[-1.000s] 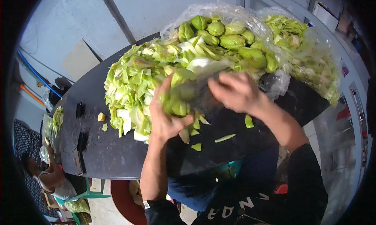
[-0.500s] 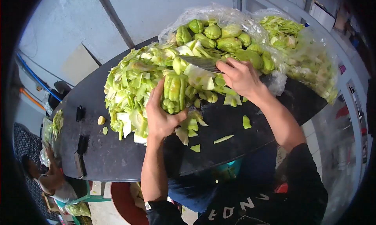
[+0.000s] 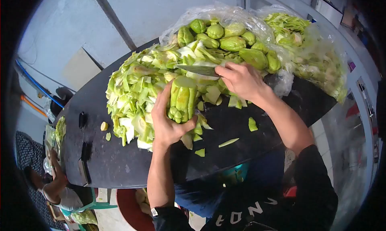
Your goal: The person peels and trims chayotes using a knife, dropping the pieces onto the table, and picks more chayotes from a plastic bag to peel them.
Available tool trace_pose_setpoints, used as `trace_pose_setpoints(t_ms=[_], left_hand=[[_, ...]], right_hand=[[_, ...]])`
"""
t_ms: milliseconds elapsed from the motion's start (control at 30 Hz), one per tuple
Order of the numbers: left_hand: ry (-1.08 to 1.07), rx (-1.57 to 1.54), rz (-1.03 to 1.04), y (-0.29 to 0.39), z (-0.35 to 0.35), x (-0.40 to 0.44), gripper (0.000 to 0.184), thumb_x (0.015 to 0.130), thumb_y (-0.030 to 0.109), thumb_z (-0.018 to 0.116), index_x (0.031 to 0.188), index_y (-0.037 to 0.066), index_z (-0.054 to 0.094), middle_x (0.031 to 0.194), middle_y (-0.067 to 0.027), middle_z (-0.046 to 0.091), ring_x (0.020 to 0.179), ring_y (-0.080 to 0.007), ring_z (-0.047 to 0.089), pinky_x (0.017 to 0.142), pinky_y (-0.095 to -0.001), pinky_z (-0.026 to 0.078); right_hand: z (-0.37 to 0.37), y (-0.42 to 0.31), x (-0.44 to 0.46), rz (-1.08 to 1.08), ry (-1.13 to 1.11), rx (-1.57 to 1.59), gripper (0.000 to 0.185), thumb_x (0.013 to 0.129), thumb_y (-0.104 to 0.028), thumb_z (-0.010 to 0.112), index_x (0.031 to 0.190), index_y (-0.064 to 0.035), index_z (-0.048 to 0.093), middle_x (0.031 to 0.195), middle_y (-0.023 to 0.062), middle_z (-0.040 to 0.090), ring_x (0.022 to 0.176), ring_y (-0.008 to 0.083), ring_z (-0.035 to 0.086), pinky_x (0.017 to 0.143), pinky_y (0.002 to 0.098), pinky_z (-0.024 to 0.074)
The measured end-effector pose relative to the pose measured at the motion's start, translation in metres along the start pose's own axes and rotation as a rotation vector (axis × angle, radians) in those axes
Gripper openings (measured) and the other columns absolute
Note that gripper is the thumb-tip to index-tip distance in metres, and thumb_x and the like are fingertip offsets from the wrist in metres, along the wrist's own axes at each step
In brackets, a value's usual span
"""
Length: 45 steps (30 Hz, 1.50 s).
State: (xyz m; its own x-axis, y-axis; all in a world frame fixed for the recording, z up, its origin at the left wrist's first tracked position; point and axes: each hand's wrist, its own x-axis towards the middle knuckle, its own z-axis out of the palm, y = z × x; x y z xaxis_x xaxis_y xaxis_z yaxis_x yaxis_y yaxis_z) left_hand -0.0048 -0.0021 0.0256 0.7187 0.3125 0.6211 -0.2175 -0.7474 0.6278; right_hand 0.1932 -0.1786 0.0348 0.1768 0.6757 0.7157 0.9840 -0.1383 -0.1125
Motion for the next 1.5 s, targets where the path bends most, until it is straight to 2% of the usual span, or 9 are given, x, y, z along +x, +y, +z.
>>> trace_pose_setpoints(t_ms=[233,300,400,500,700,833,967,1167,1500], left_hand=[[0.064,-0.322,-0.258,0.015,0.001,0.003,0.087,0.064,0.014,0.084,0.140,-0.006,0.048,0.119,-0.0121,0.064,0.110,-0.0226,0.062,0.101,-0.0340,0.046],[0.063,-0.321,-0.242,0.010,0.004,0.000,0.073,0.079,0.020,0.080,0.140,-0.004,0.048,0.118,-0.0109,0.064,0.108,-0.0220,0.063,0.096,-0.0347,0.050],[0.179,-1.052,-0.717,0.003,0.009,0.005,0.044,0.104,0.031,0.051,0.136,0.000,0.051,0.116,-0.0116,0.066,0.098,-0.0209,0.067,0.083,-0.0371,0.057],[0.210,-1.232,-0.871,-0.009,0.008,0.002,0.044,0.103,0.032,0.053,0.134,0.001,0.052,0.114,-0.0124,0.066,0.097,-0.0235,0.067,0.085,-0.0384,0.057],[0.314,-1.288,-0.738,-0.009,0.003,0.007,0.041,0.096,0.022,0.065,0.130,0.002,0.053,0.119,-0.0138,0.063,0.102,-0.0260,0.066,0.088,-0.0431,0.056],[0.308,-0.507,-0.438,0.001,0.002,0.011,0.059,0.082,0.013,0.082,0.130,-0.004,0.053,0.116,-0.0139,0.066,0.103,-0.0216,0.065,0.088,-0.0329,0.054],[0.272,-0.459,-0.409,0.011,0.009,0.014,0.067,0.076,0.015,0.088,0.129,-0.004,0.052,0.118,-0.0143,0.065,0.105,-0.0219,0.064,0.090,-0.0342,0.052],[0.143,0.530,-0.075,0.026,0.006,0.010,0.072,0.064,0.018,0.092,0.125,0.005,0.057,0.118,-0.0133,0.063,0.101,-0.0337,0.059,0.095,-0.0434,0.047],[-0.288,0.487,-0.308,0.049,-0.046,0.010,0.055,0.062,0.016,0.089,0.107,0.002,0.061,0.098,-0.0179,0.068,0.088,-0.0330,0.069,0.077,-0.0401,0.054]], right_hand=[[-0.014,-0.007,0.002,0.034,0.057,0.092,0.024,0.079,-0.001,0.070,0.102,-0.0052,0.066,0.086,0.0118,0.065,0.073,0.0338,0.065,0.062,0.0407,0.0514],[-0.016,-0.008,0.001,0.039,0.038,0.104,0.024,0.078,-0.002,0.071,0.102,-0.0048,0.067,0.086,0.0119,0.065,0.074,0.0337,0.066,0.062,0.0404,0.0514],[-0.011,-0.004,0.002,0.026,0.029,0.123,0.022,0.080,-0.003,0.072,0.101,-0.0039,0.067,0.087,0.0127,0.066,0.074,0.0331,0.066,0.063,0.0397,0.0515],[-0.007,-0.001,0.001,0.026,0.130,0.165,0.020,0.081,-0.005,0.068,0.101,-0.0083,0.065,0.082,0.0119,0.063,0.071,0.0354,0.064,0.060,0.0431,0.0513],[-0.009,0.000,0.002,0.045,0.091,0.214,0.017,0.084,-0.007,0.070,0.099,-0.0051,0.064,0.080,0.0133,0.063,0.071,0.0360,0.064,0.060,0.0437,0.0501],[-0.010,0.002,0.002,0.057,0.083,0.221,0.014,0.085,-0.008,0.070,0.097,-0.0045,0.063,0.079,0.0139,0.063,0.070,0.0362,0.064,0.059,0.0436,0.0500],[-0.012,0.001,0.003,0.066,0.079,0.219,0.012,0.086,-0.008,0.070,0.094,-0.0035,0.063,0.079,0.0145,0.064,0.069,0.0364,0.064,0.058,0.0435,0.0498],[-0.015,0.005,0.003,0.084,0.088,0.247,0.011,0.087,-0.009,0.069,0.093,-0.0028,0.063,0.078,0.0151,0.063,0.068,0.0365,0.064,0.058,0.0429,0.0494],[-0.018,0.007,0.003,0.113,0.056,0.254,0.012,0.087,-0.009,0.069,0.094,-0.0035,0.062,0.077,0.0144,0.063,0.067,0.0365,0.063,0.058,0.0435,0.0491]])
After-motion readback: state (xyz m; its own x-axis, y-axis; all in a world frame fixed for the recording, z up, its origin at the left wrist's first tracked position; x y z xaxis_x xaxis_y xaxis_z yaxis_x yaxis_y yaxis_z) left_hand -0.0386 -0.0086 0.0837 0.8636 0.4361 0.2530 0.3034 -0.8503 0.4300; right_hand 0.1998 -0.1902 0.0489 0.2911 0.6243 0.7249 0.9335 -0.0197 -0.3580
